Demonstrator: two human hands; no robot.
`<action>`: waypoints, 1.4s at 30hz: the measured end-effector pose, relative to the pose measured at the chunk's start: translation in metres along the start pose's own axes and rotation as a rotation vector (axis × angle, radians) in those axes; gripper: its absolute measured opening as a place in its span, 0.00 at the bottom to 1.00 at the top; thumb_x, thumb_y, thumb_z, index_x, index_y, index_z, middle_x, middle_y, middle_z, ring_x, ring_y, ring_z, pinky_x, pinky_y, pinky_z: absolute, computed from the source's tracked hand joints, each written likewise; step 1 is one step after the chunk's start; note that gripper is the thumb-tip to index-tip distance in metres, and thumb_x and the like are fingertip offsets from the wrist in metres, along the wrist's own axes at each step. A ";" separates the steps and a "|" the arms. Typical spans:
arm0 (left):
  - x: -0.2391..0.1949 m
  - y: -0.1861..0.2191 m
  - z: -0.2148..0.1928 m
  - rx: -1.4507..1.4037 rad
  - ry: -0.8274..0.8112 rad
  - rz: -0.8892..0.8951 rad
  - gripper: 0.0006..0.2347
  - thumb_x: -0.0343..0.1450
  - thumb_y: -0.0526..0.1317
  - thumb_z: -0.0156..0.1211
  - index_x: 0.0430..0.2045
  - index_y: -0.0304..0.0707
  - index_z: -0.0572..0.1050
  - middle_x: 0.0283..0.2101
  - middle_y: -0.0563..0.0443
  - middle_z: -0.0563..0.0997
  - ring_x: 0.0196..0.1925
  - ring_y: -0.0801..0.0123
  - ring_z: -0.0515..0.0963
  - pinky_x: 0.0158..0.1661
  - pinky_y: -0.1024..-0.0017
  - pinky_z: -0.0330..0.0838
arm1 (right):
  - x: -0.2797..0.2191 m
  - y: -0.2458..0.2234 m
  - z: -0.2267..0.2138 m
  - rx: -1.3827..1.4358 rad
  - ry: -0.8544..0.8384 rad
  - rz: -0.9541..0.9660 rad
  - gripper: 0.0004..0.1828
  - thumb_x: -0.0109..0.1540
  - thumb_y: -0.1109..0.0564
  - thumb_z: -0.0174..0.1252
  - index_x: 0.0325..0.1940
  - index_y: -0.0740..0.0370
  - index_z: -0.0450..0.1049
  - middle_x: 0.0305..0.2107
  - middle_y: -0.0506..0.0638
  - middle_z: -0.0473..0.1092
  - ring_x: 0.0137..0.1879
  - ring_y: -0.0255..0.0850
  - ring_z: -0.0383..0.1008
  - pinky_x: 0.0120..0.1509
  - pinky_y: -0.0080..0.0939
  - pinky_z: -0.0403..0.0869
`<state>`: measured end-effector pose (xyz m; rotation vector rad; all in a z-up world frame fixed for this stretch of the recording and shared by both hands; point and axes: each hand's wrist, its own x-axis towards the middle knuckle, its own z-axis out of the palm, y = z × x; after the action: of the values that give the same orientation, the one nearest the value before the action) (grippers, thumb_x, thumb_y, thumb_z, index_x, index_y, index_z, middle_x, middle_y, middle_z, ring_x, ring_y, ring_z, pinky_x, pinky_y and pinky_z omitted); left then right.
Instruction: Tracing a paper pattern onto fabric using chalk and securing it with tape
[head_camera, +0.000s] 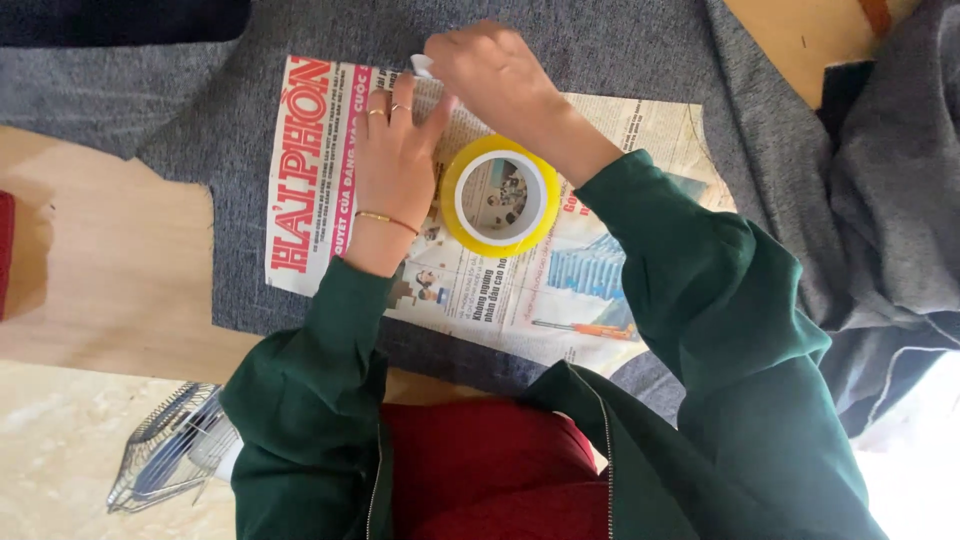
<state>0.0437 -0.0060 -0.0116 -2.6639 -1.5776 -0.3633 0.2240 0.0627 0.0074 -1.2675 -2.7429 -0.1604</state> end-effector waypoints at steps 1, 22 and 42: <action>-0.001 0.000 -0.002 0.007 0.022 0.006 0.17 0.76 0.36 0.60 0.60 0.60 0.74 0.62 0.42 0.68 0.57 0.48 0.72 0.51 0.57 0.77 | 0.003 -0.001 0.001 0.045 -0.007 0.013 0.06 0.62 0.62 0.68 0.38 0.57 0.76 0.31 0.48 0.77 0.35 0.41 0.79 0.40 0.39 0.79; 0.020 0.002 -0.008 0.059 -0.319 0.081 0.32 0.74 0.31 0.55 0.71 0.72 0.58 0.63 0.33 0.63 0.55 0.43 0.73 0.51 0.55 0.73 | -0.069 0.046 -0.040 -0.129 -0.168 0.061 0.05 0.67 0.60 0.67 0.36 0.55 0.79 0.28 0.43 0.75 0.32 0.35 0.77 0.34 0.37 0.80; 0.043 -0.009 -0.026 0.046 -0.124 0.202 0.22 0.75 0.34 0.57 0.64 0.65 0.72 0.45 0.33 0.77 0.28 0.57 0.79 0.26 0.67 0.75 | -0.153 0.092 -0.110 -0.589 -0.223 0.095 0.12 0.63 0.59 0.68 0.33 0.40 0.75 0.28 0.31 0.68 0.37 0.25 0.73 0.32 0.27 0.71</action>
<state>0.0510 0.0319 0.0223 -2.8249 -1.3081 -0.1559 0.3997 -0.0091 0.0979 -1.6236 -2.9215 -0.9271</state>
